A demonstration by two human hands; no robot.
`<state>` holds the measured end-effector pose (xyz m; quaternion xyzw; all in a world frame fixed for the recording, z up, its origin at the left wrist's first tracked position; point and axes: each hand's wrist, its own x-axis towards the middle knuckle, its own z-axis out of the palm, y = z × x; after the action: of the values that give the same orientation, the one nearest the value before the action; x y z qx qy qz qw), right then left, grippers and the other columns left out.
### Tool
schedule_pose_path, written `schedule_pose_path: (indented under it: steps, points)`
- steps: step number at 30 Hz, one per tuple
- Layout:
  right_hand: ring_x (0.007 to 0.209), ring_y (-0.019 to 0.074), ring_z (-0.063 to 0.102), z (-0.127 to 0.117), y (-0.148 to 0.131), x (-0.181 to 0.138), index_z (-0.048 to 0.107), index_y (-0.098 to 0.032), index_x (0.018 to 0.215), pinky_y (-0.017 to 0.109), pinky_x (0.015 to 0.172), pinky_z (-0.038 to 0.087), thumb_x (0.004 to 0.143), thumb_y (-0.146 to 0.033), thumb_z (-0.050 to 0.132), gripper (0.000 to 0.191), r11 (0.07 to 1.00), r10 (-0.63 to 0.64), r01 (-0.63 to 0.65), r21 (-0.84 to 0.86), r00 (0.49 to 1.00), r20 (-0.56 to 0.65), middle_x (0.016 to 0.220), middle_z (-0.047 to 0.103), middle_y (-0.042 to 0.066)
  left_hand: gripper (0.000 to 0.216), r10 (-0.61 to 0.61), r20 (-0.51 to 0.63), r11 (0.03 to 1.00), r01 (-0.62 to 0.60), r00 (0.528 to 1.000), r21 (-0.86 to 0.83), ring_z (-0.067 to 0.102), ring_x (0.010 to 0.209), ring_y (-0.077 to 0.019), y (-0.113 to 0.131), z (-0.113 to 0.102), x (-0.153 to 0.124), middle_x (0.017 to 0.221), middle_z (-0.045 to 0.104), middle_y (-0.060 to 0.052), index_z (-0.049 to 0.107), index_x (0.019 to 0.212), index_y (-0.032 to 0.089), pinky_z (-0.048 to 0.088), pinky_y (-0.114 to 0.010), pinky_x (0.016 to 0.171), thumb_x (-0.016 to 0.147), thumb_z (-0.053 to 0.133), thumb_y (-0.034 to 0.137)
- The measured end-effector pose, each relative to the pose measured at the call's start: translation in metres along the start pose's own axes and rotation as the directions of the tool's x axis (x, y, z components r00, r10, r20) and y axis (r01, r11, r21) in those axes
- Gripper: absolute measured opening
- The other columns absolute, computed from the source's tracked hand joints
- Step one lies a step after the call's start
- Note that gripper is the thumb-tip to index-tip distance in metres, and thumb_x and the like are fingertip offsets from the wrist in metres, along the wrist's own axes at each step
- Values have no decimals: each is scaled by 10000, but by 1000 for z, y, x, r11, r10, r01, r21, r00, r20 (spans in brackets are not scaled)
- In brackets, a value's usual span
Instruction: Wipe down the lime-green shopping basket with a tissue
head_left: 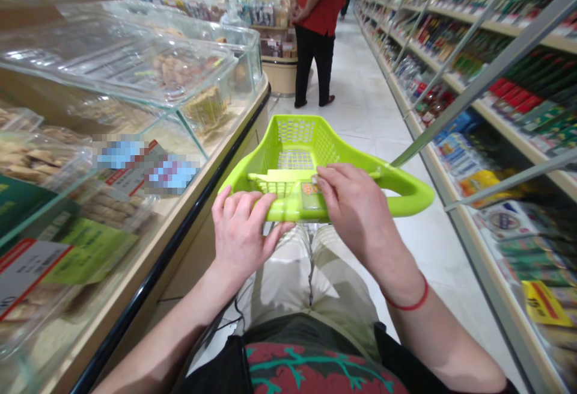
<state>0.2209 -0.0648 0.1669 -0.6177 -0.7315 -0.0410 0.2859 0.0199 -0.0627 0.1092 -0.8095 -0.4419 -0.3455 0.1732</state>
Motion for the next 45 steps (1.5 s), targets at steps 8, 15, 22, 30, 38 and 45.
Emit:
schedule_pose_path:
  steps: [8,15,22,30,38,45]
  points:
    - [1210,287,596,9,-14,-11,718,-189,1177,501,1045,470,1000,-235,488,293,977,-194,198,84,980,-44,1282,683,134,426,10,14,1000,-11,1000,8,574,1031,-261,-1,0,-1,1038,675,-81,609,1171,191,323,-488,1126,876,645,496]
    - [1196,298,618,-6,28,-33,708,-128,1196,515,1060,494,985,-210,520,294,995,-95,91,-27,976,-197,1254,685,173,469,13,-2,1000,-13,1000,-2,573,1014,-256,-1,0,0,1024,677,-83,615,1163,185,329,-488,1120,869,650,549]
    - [1256,336,573,10,-16,-41,692,-119,1204,578,1078,471,958,-143,543,288,982,-185,191,6,960,-210,1277,676,162,431,1,4,1000,-1,1000,-25,571,1015,-266,-1,0,-2,1025,677,-86,621,1162,180,318,-512,1123,867,661,492]
    - [1306,331,556,11,5,-53,653,-172,1270,574,1069,489,928,-117,596,351,948,-299,316,32,922,-246,1330,653,156,420,15,2,1000,-15,1000,-16,587,1011,-255,-4,-1,-1,1026,689,-77,617,1151,191,340,-500,1118,864,677,492]
    - [1320,345,551,2,42,-73,621,-221,1329,614,1088,467,903,-77,603,450,981,-179,194,12,926,-333,1335,641,158,438,-22,46,1000,22,999,-17,603,1105,-279,4,-10,3,1084,700,-92,617,1166,186,281,-541,1176,881,646,517]
    - [1331,318,545,20,-16,-52,672,-171,1216,551,1081,508,918,-79,570,328,932,-337,362,31,892,-303,1290,684,140,425,7,121,999,-1,993,-48,601,1095,-266,13,-11,7,1117,692,-96,580,1267,151,276,-500,1173,942,555,423]
